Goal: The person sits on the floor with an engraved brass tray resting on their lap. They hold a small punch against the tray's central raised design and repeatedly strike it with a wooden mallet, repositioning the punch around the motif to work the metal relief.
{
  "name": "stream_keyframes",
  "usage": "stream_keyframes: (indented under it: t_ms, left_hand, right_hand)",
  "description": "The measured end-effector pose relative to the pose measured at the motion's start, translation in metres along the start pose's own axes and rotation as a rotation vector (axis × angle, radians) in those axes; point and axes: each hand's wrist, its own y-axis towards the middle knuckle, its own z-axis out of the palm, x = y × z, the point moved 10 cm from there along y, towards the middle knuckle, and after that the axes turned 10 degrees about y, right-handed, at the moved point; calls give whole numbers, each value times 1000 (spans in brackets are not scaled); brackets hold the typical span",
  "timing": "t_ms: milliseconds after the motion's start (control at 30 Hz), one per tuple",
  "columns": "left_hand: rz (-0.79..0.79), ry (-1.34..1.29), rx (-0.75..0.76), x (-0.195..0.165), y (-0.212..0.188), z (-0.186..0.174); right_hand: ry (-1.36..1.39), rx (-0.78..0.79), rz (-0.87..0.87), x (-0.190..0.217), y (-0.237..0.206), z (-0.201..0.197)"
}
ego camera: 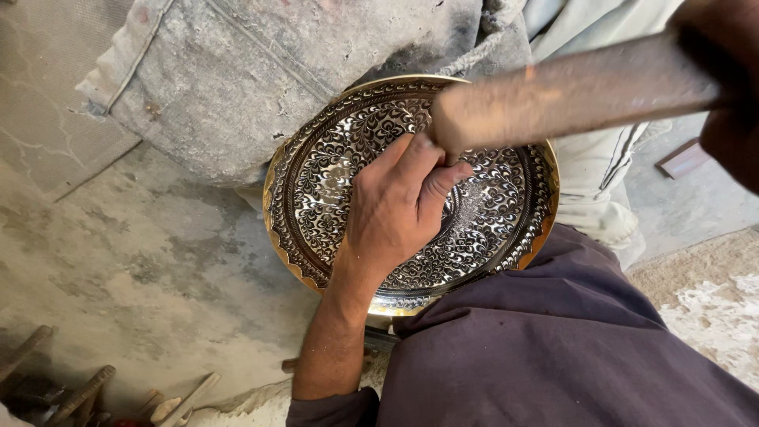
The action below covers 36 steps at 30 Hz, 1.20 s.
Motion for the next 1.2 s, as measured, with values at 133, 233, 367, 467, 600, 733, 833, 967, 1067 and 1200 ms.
stream_keyframes:
  t_ms: [133, 233, 367, 467, 600, 733, 833, 967, 1067, 1200]
  left_hand:
    - [22, -34, -27, -3, 1, -2]
    - [33, -13, -25, -5, 1, -1]
    - [11, -71, -29, -3, 1, -3]
    - [16, -20, -25, -3, 2, -3]
    - [11, -14, -15, -3, 2, -1]
    - [18, 0, -23, -4, 1, -1]
    - [11, -3, -21, -3, 1, -1]
    - [5, 8, -15, -3, 2, -4]
    - [-27, -14, 7, -2, 3, -1]
    - [9, 13, -62, -9, 2, -10]
  right_hand:
    - [-5, 2, -1, 1, -1, -1]
    - [-7, 2, 2, 2, -1, -2]
    - [-8, 8, 5, 3, -1, -2]
    - [-15, 12, 1, 3, -2, -1]
    - [-9, 12, 2, 2, -3, 0]
    - [-19, 16, 1, 3, -4, -1]
    - [-23, 21, 5, 3, -3, -1]
    - [-35, 34, 5, 3, -3, -2]
    - [-49, 47, -3, 4, -3, 0]
    - [-55, 41, -4, 5, -3, -1]
